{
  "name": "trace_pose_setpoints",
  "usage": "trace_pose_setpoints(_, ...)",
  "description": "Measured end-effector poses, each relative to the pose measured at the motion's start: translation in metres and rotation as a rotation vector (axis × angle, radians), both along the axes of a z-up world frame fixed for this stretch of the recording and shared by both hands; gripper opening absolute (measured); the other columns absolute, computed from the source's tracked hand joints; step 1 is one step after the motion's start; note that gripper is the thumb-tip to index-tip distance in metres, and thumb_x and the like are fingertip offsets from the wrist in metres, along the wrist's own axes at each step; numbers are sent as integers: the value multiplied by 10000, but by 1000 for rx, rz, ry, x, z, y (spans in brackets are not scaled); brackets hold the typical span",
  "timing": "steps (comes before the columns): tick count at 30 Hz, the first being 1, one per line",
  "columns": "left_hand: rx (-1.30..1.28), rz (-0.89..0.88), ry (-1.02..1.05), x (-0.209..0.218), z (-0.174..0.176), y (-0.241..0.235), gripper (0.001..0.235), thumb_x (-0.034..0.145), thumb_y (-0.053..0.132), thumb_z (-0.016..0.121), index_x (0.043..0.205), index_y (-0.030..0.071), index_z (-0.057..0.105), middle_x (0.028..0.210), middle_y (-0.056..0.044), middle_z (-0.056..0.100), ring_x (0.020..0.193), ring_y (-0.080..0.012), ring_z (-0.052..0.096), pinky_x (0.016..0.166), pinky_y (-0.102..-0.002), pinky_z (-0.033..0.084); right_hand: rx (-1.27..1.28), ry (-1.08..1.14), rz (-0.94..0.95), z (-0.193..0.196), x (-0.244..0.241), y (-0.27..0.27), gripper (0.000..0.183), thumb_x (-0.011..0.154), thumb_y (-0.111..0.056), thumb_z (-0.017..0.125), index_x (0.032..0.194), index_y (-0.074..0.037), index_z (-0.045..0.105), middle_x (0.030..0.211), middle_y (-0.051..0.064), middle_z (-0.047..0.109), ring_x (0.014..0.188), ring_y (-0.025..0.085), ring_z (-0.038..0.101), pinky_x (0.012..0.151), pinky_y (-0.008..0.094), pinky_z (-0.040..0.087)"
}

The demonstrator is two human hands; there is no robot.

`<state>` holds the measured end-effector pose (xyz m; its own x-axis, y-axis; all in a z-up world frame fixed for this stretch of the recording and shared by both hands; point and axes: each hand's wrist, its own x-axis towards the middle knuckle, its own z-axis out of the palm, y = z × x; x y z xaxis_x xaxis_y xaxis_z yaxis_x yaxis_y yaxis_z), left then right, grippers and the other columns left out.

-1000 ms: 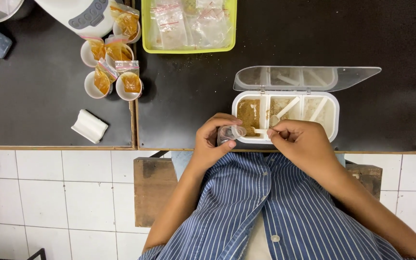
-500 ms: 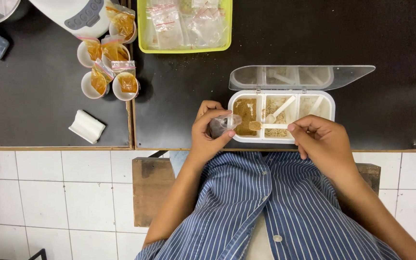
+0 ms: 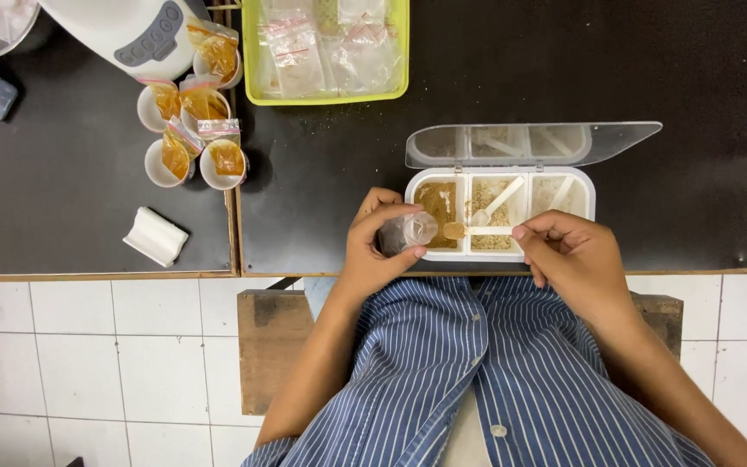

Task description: The person scoops brown and white powders from a compartmentalized container into small plastic bags using a plastic spoon. They seal each bag and place it on a tray, repeating the process for multiple bags.

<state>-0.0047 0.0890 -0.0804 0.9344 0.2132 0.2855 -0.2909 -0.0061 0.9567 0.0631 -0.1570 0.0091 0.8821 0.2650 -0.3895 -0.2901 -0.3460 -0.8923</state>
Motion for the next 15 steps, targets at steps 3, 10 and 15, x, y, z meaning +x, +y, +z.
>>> trace_pose_setpoints(3, -11, -8, 6, 0, 2, 0, 459, 809, 279, 882, 1199, 79, 744, 1021, -98, 557, 999, -201, 527, 933, -386, 436, 3, 5, -9, 1, 0, -2, 117, 944, 6, 635, 899, 71, 720, 601, 145, 573, 400, 147, 546, 380, 258, 408)
trace_pose_setpoints(10, 5, -5, 14, 6, 0, 6, 451, 785, 260, 893, 1173, 77, 755, 1019, -100, 567, 995, -223, 542, 908, -381, 448, -16, 8, -35, -7, 6, -1, 114, 929, 28, 634, 896, 74, 732, 593, 148, 584, 387, 161, 549, 383, 269, 410)
trace_pose_setpoints(15, 6, 29, 39, 0, -6, 6, 506, 778, 310, 898, 1206, 88, 743, 1051, -108, 559, 994, -217, 540, 911, -384, 454, -12, 23, -33, -9, 3, -3, 94, 909, 50, 631, 935, 81, 716, 611, 160, 587, 396, 168, 554, 395, 270, 420)
